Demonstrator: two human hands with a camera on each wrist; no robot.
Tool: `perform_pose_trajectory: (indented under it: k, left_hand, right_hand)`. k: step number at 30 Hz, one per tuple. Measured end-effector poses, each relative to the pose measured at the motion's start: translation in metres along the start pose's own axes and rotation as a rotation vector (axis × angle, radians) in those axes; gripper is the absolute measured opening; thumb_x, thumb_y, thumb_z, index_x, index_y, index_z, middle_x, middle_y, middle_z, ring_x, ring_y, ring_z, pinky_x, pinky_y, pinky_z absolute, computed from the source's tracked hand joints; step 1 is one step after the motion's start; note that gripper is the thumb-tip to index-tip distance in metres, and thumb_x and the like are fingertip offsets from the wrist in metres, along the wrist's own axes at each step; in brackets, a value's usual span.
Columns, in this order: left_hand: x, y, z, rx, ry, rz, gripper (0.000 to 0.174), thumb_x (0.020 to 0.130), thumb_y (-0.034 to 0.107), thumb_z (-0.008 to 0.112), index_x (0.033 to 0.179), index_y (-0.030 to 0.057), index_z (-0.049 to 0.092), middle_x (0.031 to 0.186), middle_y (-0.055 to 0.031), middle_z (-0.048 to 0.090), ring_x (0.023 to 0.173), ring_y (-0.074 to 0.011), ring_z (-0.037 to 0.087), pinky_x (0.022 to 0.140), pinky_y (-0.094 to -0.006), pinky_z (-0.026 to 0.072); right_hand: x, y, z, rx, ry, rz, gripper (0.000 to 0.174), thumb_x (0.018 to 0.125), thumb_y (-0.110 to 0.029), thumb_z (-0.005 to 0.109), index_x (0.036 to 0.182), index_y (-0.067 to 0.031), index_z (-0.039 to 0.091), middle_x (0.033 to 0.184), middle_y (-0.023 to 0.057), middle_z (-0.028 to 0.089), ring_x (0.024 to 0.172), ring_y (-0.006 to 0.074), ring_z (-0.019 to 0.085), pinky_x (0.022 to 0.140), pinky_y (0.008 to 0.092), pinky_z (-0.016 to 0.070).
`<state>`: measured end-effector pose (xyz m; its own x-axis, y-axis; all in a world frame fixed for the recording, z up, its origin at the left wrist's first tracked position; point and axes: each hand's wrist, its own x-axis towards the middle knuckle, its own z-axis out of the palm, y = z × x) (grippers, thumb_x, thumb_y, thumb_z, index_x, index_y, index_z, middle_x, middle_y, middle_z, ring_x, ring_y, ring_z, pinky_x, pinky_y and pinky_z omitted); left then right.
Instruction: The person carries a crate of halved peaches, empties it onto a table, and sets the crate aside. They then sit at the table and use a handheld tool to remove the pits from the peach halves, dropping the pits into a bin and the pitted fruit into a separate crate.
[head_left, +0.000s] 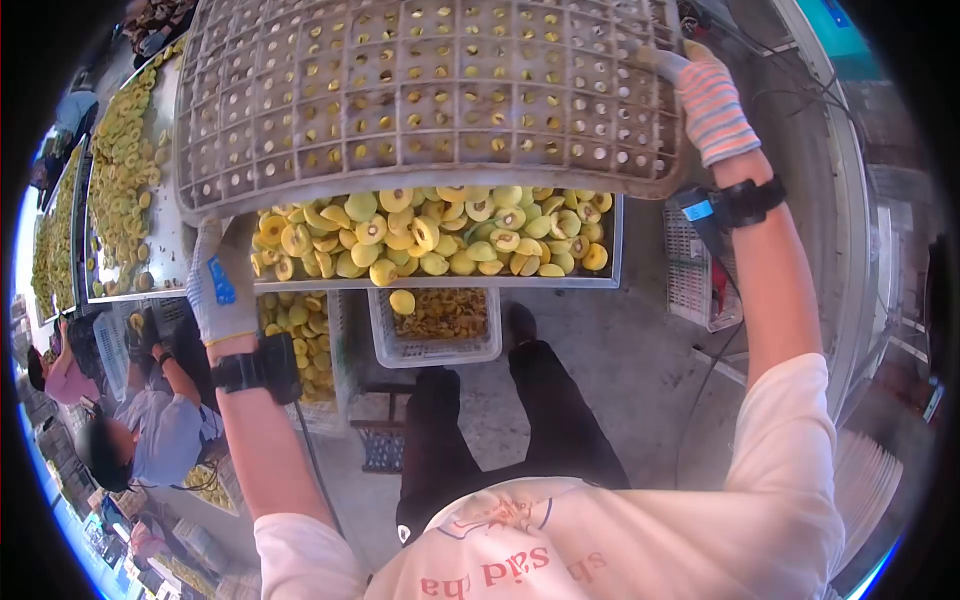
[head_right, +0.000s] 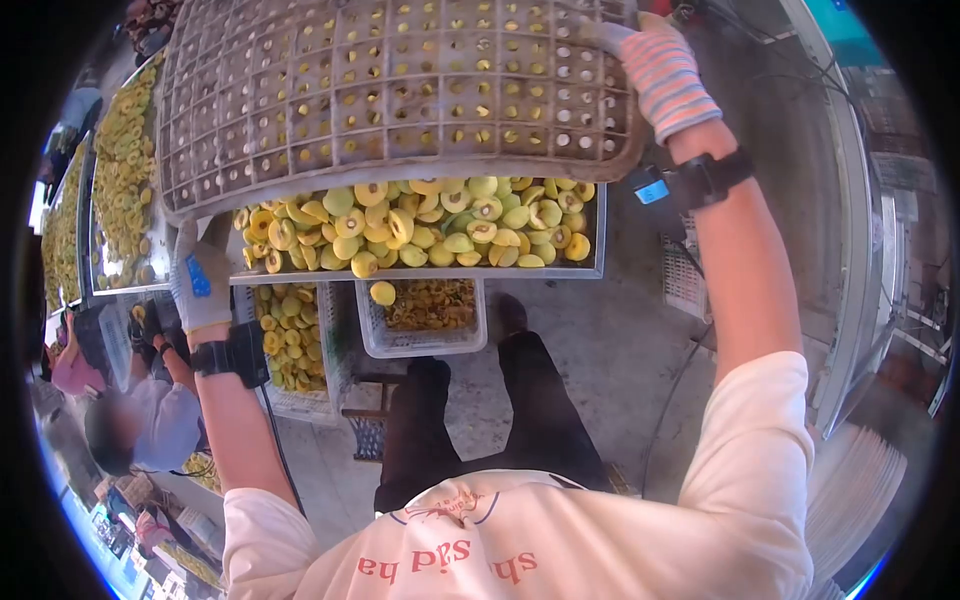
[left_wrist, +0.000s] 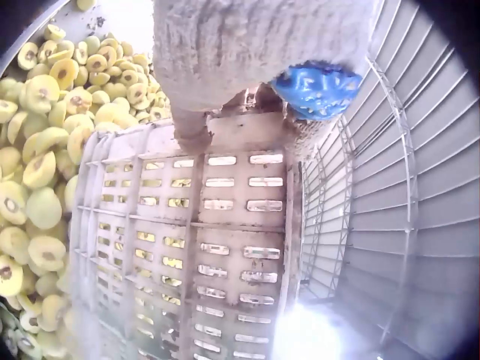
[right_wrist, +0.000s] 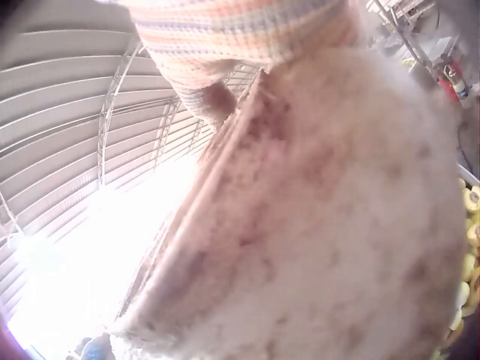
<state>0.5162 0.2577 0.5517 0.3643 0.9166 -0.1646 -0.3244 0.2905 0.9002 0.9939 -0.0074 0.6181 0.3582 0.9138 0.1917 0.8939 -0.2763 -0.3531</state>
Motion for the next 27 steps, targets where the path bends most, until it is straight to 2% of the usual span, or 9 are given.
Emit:
perform_pose_trajectory:
  k: [7, 8, 9, 11, 14, 17, 22, 24, 27]
  left_hand:
    - [-0.020, -0.012, 0.047, -0.066, -0.157, 0.050, 0.053, 0.091, 0.005, 0.060, 0.141, 0.0072, 0.043, 0.138, -0.0123, 0.050, 0.124, -0.0302, 0.052, 0.106, -0.0465, 0.0444]
    - [-0.024, -0.015, 0.047, -0.077, -0.180, 0.014, 0.053, 0.091, 0.006, 0.060, 0.141, 0.0070, 0.043, 0.138, -0.0121, 0.051, 0.123, -0.0298, 0.053, 0.106, -0.0470, 0.0444]
    - [-0.027, -0.018, 0.047, -0.091, -0.204, -0.019, 0.053, 0.091, 0.007, 0.060, 0.141, 0.0068, 0.043, 0.137, -0.0119, 0.051, 0.123, -0.0294, 0.053, 0.105, -0.0475, 0.0444]
    - [-0.047, -0.018, 0.069, -0.016, -0.217, -0.066, 0.058, 0.088, 0.015, 0.063, 0.142, 0.0060, 0.042, 0.136, -0.0116, 0.052, 0.120, -0.0277, 0.055, 0.104, -0.0479, 0.0437]
    - [-0.075, -0.032, 0.093, -0.011, -0.375, -0.229, 0.066, 0.085, 0.019, 0.066, 0.144, 0.0046, 0.039, 0.136, -0.0120, 0.051, 0.122, -0.0275, 0.053, 0.104, -0.0466, 0.0432]
    - [-0.111, -0.062, 0.128, -0.004, -0.505, -0.425, 0.090, 0.078, 0.028, 0.075, 0.151, 0.0044, 0.027, 0.147, -0.0134, 0.042, 0.132, -0.0312, 0.045, 0.102, -0.0504, 0.0453]
    - [-0.177, -0.162, 0.155, -0.216, -0.859, -0.940, 0.079, 0.082, 0.006, 0.071, 0.150, 0.0025, 0.031, 0.145, -0.0109, 0.044, 0.129, -0.0233, 0.046, 0.100, -0.0338, 0.0444]
    - [-0.201, -0.207, 0.166, 0.176, -1.167, -0.806, 0.080, 0.085, 0.005, 0.070, 0.152, 0.0071, 0.027, 0.148, -0.0102, 0.040, 0.132, -0.0211, 0.044, 0.103, -0.0324, 0.0421]
    - [-0.218, -0.243, 0.154, 0.444, -1.199, -0.936, 0.070, 0.089, 0.010, 0.070, 0.149, 0.0064, 0.034, 0.144, -0.0101, 0.045, 0.130, -0.0193, 0.046, 0.100, -0.0308, 0.0438]
  right_hand:
    - [-0.055, 0.084, -0.040, -0.066, 0.073, 0.040, 0.035, 0.091, -0.003, 0.048, 0.121, -0.0082, 0.064, 0.109, 0.0100, 0.067, 0.101, 0.0206, 0.065, 0.086, 0.0288, 0.0508]
    - [-0.068, 0.009, -0.059, 0.289, 0.178, 0.111, 0.035, 0.087, -0.001, 0.052, 0.118, -0.0070, 0.064, 0.103, 0.0084, 0.069, 0.096, 0.0206, 0.066, 0.080, 0.0286, 0.0526]
    - [-0.081, -0.013, -0.076, -0.024, 0.153, 0.057, 0.035, 0.090, -0.002, 0.051, 0.123, -0.0061, 0.062, 0.108, 0.0083, 0.068, 0.101, 0.0187, 0.065, 0.086, 0.0275, 0.0505]
    - [-0.107, -0.024, -0.094, 0.039, 0.194, 0.272, 0.034, 0.093, -0.005, 0.051, 0.126, -0.0050, 0.061, 0.116, 0.0077, 0.066, 0.107, 0.0167, 0.062, 0.093, 0.0285, 0.0485]
    - [-0.159, -0.019, -0.150, 0.774, 0.360, 0.804, 0.030, 0.093, -0.003, 0.052, 0.119, -0.0039, 0.065, 0.124, 0.0129, 0.061, 0.112, 0.0235, 0.060, 0.097, 0.0346, 0.0476]
    - [-0.240, 0.000, -0.231, -0.644, -0.026, 0.234, 0.032, 0.093, -0.005, 0.052, 0.123, -0.0034, 0.062, 0.129, 0.0183, 0.056, 0.119, 0.0290, 0.056, 0.101, 0.0390, 0.0446]
    - [-0.335, -0.046, -0.306, -0.078, 0.273, 0.944, 0.039, 0.091, -0.020, 0.060, 0.124, 0.0010, 0.059, 0.127, 0.0209, 0.056, 0.114, 0.0289, 0.057, 0.096, 0.0392, 0.0475]
    - [-0.344, -0.068, -0.310, -0.318, 0.016, 1.174, 0.047, 0.093, -0.023, 0.057, 0.132, 0.0016, 0.051, 0.126, 0.0207, 0.058, 0.111, 0.0281, 0.058, 0.097, 0.0357, 0.0457]
    - [-0.429, -0.047, -0.299, -0.537, -0.067, 1.321, 0.058, 0.090, -0.027, 0.061, 0.138, 0.0002, 0.045, 0.125, 0.0223, 0.059, 0.107, 0.0321, 0.061, 0.092, 0.0360, 0.0478]
